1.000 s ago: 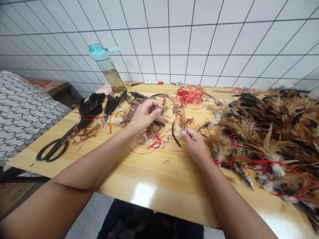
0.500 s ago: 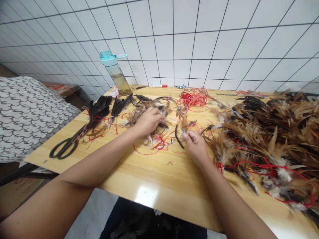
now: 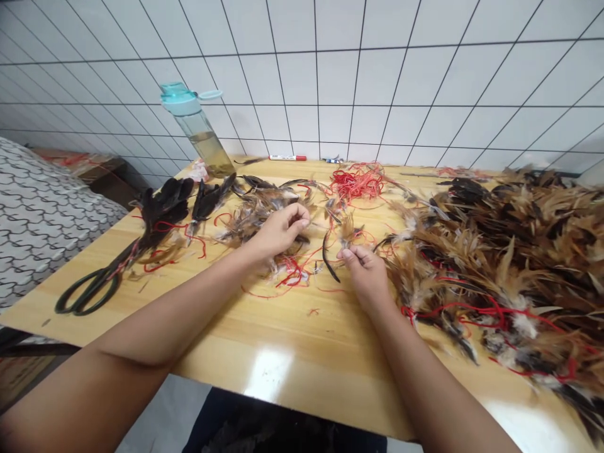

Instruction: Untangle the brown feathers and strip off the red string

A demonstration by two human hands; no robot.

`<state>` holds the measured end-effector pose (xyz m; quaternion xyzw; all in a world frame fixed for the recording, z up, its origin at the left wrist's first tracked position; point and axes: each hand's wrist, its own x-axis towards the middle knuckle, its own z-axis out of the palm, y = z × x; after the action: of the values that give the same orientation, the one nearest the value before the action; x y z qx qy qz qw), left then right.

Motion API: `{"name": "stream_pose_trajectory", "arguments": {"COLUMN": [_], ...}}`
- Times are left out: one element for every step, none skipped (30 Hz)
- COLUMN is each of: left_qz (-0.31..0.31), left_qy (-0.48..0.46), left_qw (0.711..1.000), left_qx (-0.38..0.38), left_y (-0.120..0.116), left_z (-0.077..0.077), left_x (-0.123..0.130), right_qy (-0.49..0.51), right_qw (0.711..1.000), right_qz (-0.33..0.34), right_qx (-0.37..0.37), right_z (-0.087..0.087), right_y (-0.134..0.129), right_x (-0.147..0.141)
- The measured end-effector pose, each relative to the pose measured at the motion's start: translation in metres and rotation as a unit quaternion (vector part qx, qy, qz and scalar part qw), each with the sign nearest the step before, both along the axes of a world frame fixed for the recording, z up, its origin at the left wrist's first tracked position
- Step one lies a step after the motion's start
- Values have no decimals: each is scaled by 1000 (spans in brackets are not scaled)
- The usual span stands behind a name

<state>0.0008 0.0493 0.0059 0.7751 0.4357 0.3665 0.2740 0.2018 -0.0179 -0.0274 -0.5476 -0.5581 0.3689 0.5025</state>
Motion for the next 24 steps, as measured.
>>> {"name": "stream_pose_trajectory", "arguments": {"left_qz": [-13, -28, -41, -50, -56, -59, -60, -61, -62, -64, -65, -66, -66, -67, -69, -72, -74, -77, -78, -76, -73, -69, -66, -63], "left_qy": [-79, -145, -194, -229, -253, -271, -286, -301, -315, -328, -337, -341, -340, -336, -330, -325, -323, -320, -317, -310, -300, -290, -281, -276], "left_qw": [995, 981, 965, 949, 935, 924, 914, 905, 895, 887, 880, 875, 874, 875, 877, 877, 877, 876, 875, 876, 879, 884, 888, 890], "left_qx": [-65, -124, -172, -211, -240, -263, -280, -295, -308, -319, -330, -337, -341, -342, -343, -346, -349, -353, -357, -361, -362, -360, -359, -356], "left_y": [-6, -13, -19, -25, -29, -33, -35, -36, -37, -37, -36, -36, -36, -36, -36, -37, -37, -38, -39, -39, -40, -40, -40, -41], "left_z": [3, 5, 6, 7, 8, 7, 6, 5, 3, 1, -1, -2, -3, -4, -5, -5, -5, -6, -6, -7, -8, -9, -10, -10], "left_x": [6, 13, 19, 25, 30, 33, 36, 38, 39, 40, 40, 41, 41, 41, 41, 41, 41, 42, 42, 42, 42, 42, 42, 42], "right_qy": [2, 3, 3, 2, 0, -4, -8, -11, -14, -16, -18, -21, -26, -33, -39, -45, -50, -53, -54, -55, -56, -56, -56, -55], "right_qw": [1000, 1000, 1000, 1000, 1000, 1000, 1000, 1000, 1000, 1000, 1000, 1000, 999, 999, 999, 999, 999, 998, 998, 998, 998, 998, 998, 998], "right_qz": [-4, -8, -11, -15, -19, -21, -23, -24, -25, -24, -22, -19, -18, -17, -18, -20, -20, -19, -17, -14, -12, -8, -3, 2], "right_qx": [0, 1, 1, 1, 1, 1, 0, 0, -1, -3, -5, -6, -5, -5, -3, 0, 1, 2, 3, 3, 4, 3, 2, 1], "right_z": [0, -1, -1, -1, -2, -2, -2, -2, -2, -2, -2, -1, -1, -1, -2, -2, -3, -3, -4, -4, -5, -5, -6, -6], "right_y": [0, 0, 0, 0, 0, 0, -1, -1, -1, -1, -1, -1, -1, -1, -1, -1, 0, 0, 1, 1, 1, 1, 1, 1], "right_x": [0, -1, -1, -1, -2, -2, -3, -3, -4, -5, -5, -5, -5, -5, -5, -5, -5, -5, -5, -5, -5, -5, -5, -5]}}
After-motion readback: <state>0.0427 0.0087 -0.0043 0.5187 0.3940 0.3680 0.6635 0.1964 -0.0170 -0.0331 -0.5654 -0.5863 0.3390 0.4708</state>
